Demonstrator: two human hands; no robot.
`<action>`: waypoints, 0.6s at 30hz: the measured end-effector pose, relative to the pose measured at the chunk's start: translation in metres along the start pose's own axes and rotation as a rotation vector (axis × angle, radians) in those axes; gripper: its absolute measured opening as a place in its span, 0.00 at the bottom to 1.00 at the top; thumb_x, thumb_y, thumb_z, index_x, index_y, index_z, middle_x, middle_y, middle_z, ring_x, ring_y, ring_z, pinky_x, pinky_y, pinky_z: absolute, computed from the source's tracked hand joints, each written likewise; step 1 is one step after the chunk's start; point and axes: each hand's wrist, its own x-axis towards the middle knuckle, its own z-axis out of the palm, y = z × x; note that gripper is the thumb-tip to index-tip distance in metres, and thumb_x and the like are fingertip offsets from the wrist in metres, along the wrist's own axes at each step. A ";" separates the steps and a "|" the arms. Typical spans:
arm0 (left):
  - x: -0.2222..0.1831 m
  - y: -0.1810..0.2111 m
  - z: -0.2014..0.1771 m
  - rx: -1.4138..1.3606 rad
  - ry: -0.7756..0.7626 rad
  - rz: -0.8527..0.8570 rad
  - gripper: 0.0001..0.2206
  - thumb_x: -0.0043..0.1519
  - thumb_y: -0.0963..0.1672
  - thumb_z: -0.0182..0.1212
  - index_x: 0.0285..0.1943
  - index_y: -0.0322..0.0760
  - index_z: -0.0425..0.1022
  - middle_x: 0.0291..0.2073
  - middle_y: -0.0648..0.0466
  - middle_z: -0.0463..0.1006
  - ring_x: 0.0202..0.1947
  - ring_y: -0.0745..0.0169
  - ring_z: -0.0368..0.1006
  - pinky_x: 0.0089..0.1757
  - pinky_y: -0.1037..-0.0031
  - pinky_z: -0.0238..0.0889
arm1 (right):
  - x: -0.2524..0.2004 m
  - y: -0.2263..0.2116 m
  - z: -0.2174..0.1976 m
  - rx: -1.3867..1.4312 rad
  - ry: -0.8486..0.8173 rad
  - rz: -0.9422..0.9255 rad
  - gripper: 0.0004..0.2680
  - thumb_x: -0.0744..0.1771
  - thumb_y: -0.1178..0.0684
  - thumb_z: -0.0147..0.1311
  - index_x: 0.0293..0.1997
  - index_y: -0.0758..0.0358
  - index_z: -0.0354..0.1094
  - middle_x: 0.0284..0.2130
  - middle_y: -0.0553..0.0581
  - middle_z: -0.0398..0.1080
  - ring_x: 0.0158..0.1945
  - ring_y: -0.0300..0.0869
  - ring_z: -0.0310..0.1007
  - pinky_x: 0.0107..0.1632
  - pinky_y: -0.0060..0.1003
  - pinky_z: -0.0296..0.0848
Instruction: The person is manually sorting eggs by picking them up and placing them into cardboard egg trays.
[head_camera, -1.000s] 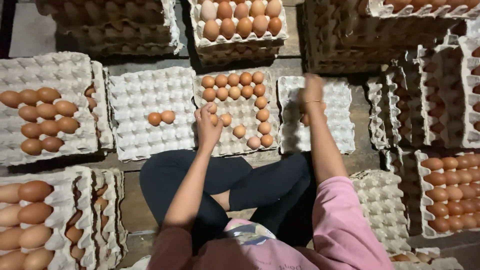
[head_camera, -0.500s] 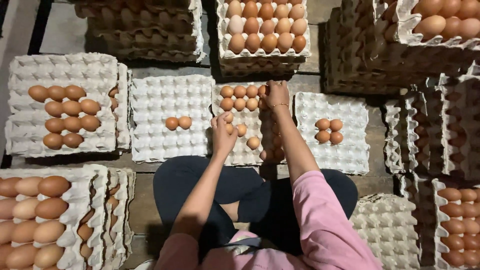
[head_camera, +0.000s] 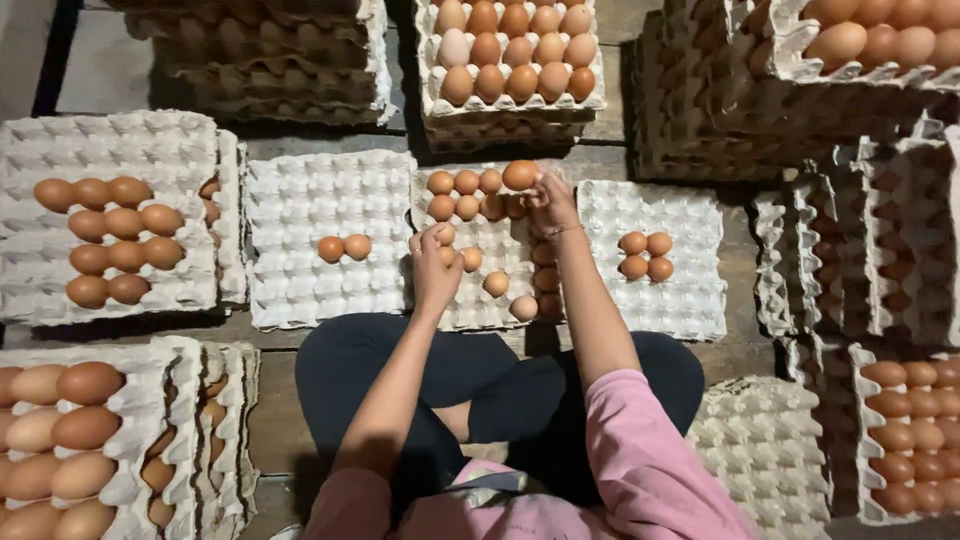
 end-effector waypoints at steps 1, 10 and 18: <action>0.000 0.001 0.000 -0.002 -0.007 -0.001 0.27 0.48 0.40 0.66 0.60 0.40 0.66 0.54 0.43 0.61 0.51 0.34 0.71 0.52 0.56 0.68 | -0.007 0.000 0.004 -0.001 0.007 -0.001 0.09 0.61 0.52 0.63 0.43 0.56 0.73 0.35 0.53 0.75 0.36 0.41 0.74 0.40 0.31 0.75; 0.001 -0.006 -0.001 0.034 0.026 -0.012 0.27 0.50 0.41 0.66 0.60 0.39 0.65 0.54 0.42 0.61 0.52 0.32 0.71 0.52 0.53 0.67 | -0.078 -0.020 0.061 0.377 -0.239 0.150 0.19 0.64 0.43 0.60 0.56 0.62 0.64 0.42 0.58 0.71 0.36 0.48 0.73 0.32 0.27 0.72; -0.002 -0.009 -0.006 0.158 0.066 0.054 0.25 0.48 0.42 0.67 0.57 0.47 0.70 0.50 0.43 0.68 0.43 0.34 0.75 0.46 0.52 0.68 | -0.099 -0.111 0.023 0.175 -0.063 0.088 0.10 0.64 0.45 0.56 0.41 0.58 0.70 0.36 0.56 0.72 0.34 0.50 0.73 0.28 0.36 0.70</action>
